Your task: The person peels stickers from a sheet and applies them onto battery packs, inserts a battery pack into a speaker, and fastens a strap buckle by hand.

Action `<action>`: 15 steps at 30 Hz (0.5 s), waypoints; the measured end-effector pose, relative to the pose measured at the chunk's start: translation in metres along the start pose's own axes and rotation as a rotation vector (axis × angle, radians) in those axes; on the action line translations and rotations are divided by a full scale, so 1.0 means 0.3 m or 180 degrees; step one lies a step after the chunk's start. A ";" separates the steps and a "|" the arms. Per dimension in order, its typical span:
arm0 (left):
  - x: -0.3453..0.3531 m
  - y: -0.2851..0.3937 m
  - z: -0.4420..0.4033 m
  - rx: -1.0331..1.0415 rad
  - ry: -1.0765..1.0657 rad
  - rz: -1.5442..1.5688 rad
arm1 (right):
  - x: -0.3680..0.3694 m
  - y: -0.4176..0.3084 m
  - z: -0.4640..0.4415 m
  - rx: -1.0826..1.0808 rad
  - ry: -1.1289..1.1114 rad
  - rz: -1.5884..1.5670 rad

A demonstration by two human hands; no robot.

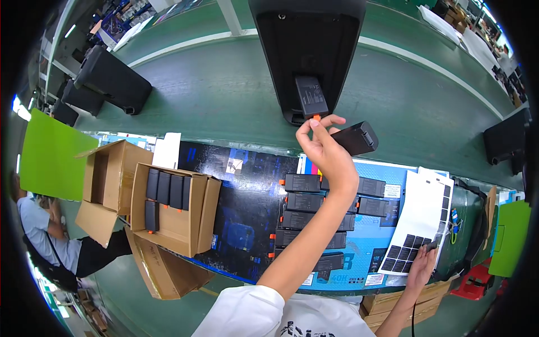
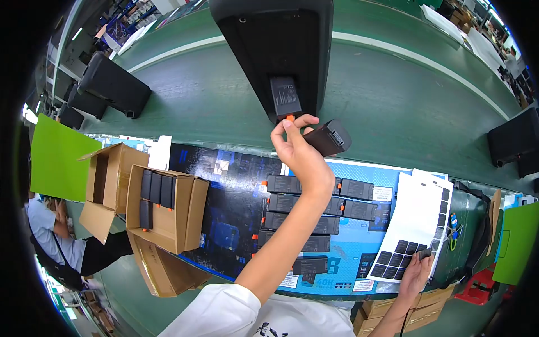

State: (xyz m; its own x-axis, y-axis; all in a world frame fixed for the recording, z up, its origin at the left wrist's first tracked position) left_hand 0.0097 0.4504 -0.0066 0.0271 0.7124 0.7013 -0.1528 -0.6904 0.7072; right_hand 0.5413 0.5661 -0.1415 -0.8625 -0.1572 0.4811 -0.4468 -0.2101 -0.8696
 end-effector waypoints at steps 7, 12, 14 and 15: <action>0.008 -0.014 0.035 -0.0189 0.0152 0.0073 | 0.036 0.006 -0.002 0.0049 0.0078 -0.0160; 0.007 -0.013 0.035 -0.0226 0.0174 0.0044 | 0.059 0.004 -0.003 0.0051 0.0107 -0.0167; 0.003 -0.017 0.033 -0.0237 0.0134 0.0014 | 0.061 0.005 -0.005 0.0057 0.0116 -0.0200; -0.004 -0.017 0.035 -0.0243 0.0128 -0.0037 | 0.058 0.010 -0.005 0.0079 0.0124 -0.0223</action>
State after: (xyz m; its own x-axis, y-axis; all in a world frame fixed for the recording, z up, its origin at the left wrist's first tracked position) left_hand 0.0208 0.4518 -0.0100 -0.0102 0.7258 0.6878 -0.2275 -0.6715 0.7052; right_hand 0.5246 0.5642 -0.1359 -0.8381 -0.1036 0.5356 -0.5009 -0.2431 -0.8307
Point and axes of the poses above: each hand's wrist, its own z-axis away from the middle knuckle, its own x-axis out of the palm, y = z × x, the point moved 10 cm from there along -z, towards the middle knuckle, and after that the axes turned 4 degrees about z, right-handed, at the moved point
